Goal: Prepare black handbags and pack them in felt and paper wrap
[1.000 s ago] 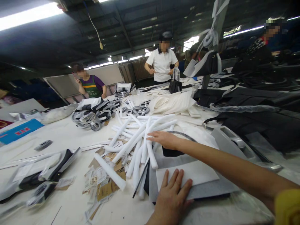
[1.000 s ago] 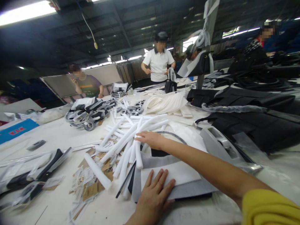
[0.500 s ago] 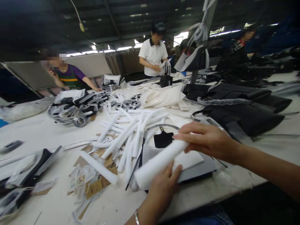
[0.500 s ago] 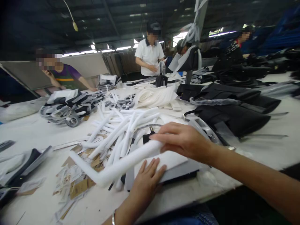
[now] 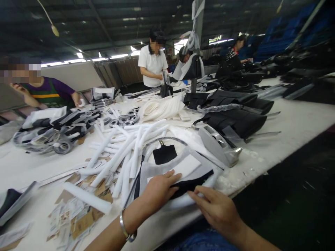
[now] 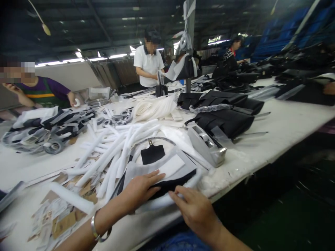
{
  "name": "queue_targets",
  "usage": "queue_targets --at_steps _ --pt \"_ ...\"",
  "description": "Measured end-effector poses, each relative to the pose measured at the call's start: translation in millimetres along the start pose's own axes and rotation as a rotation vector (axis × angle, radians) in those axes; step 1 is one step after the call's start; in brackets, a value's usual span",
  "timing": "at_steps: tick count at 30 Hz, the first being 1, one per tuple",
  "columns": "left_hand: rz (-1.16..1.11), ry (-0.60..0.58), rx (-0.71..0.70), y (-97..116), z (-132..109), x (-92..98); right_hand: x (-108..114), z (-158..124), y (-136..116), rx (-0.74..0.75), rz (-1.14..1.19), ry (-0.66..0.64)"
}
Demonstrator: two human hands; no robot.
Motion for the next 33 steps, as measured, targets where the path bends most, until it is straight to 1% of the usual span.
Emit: queue_targets --at_steps 2,4,6,8,10,13,14,16,18,20,21,24,27,29,33 --pt "-0.032 0.004 0.000 0 -2 0.2 -21 9 1 -0.041 0.067 0.037" --pt "-0.053 0.001 0.006 1 -5 0.9 -37 15 4 -0.083 0.119 0.071" --pt "-0.056 -0.002 0.020 2 -8 -0.3 -48 15 6 -0.092 0.169 0.093" --pt "-0.018 0.007 0.032 4 -10 -5.3 -51 13 7 -0.084 0.228 0.104" --pt "0.060 0.039 0.038 7 -12 -14.0 -47 10 7 -0.061 0.311 0.095" --pt "0.194 0.129 0.032 13 -15 -29.0 -26 9 7 0.018 0.395 0.089" --pt "0.235 0.160 0.029 15 -17 -33.4 -16 10 8 0.061 0.379 0.090" --pt "0.306 0.209 0.023 18 -19 -40.6 0 15 16 0.127 0.243 0.054" --pt "0.360 0.238 0.031 20 -21 -45.0 6 20 31 0.153 0.069 -0.056" --pt "0.401 0.247 0.042 23 -22 -46.4 3 22 49 0.164 -0.036 -0.157" --pt "0.420 0.247 0.046 25 -21 -46.0 0 21 57 0.170 -0.052 -0.181" --pt "0.475 0.252 0.060 36 -17 -39.4 -11 14 70 0.187 -0.049 -0.173" --pt "0.505 0.245 0.062 50 -6 -31.2 -16 7 70 0.180 -0.052 -0.126" --pt "0.488 0.218 0.053 54 1 -29.9 -16 6 68 0.171 -0.045 -0.103" --pt "0.408 0.164 -0.010 49 5 -37.7 -14 10 65 0.168 -0.028 -0.091"
Point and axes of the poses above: each hand's wrist, its own z-axis towards the middle knuckle, its own x-axis out of the back of the hand, y = z × x, the point moved 4 cm from there along z, towards the middle knuckle, and after that the axes turned 14 degrees about z, right-handed, at the moved point
